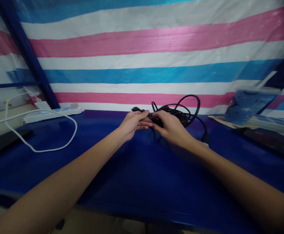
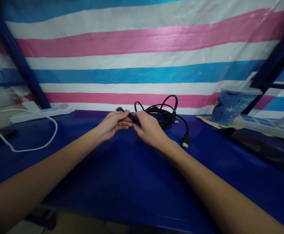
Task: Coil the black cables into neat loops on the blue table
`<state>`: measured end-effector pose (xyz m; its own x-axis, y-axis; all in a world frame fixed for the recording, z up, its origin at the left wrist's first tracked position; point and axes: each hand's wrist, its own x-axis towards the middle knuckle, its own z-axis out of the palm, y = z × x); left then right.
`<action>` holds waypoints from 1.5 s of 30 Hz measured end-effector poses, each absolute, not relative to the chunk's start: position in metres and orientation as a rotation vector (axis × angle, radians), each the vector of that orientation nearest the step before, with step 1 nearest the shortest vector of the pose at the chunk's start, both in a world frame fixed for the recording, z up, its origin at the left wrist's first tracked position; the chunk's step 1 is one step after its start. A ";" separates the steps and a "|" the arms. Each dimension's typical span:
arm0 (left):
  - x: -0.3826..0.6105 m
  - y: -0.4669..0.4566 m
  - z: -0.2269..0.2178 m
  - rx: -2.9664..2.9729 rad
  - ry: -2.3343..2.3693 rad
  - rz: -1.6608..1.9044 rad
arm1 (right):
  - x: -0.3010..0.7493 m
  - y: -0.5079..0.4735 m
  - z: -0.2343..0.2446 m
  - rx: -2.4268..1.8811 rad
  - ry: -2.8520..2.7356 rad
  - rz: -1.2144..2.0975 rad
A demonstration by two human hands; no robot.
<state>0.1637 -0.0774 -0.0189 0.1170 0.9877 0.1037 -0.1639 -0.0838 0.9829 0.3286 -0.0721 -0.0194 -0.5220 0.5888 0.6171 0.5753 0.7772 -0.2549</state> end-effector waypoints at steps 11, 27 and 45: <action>0.166 -0.100 -0.002 2.570 1.894 1.348 | 0.331 -0.073 -0.014 -1.065 -2.132 0.067; 0.155 -0.081 -0.004 1.999 1.506 1.370 | 0.322 -0.089 -0.014 -0.761 -2.078 0.281; 0.164 -0.078 -0.016 1.053 1.113 1.190 | 0.322 -0.089 -0.018 -0.651 -1.998 0.343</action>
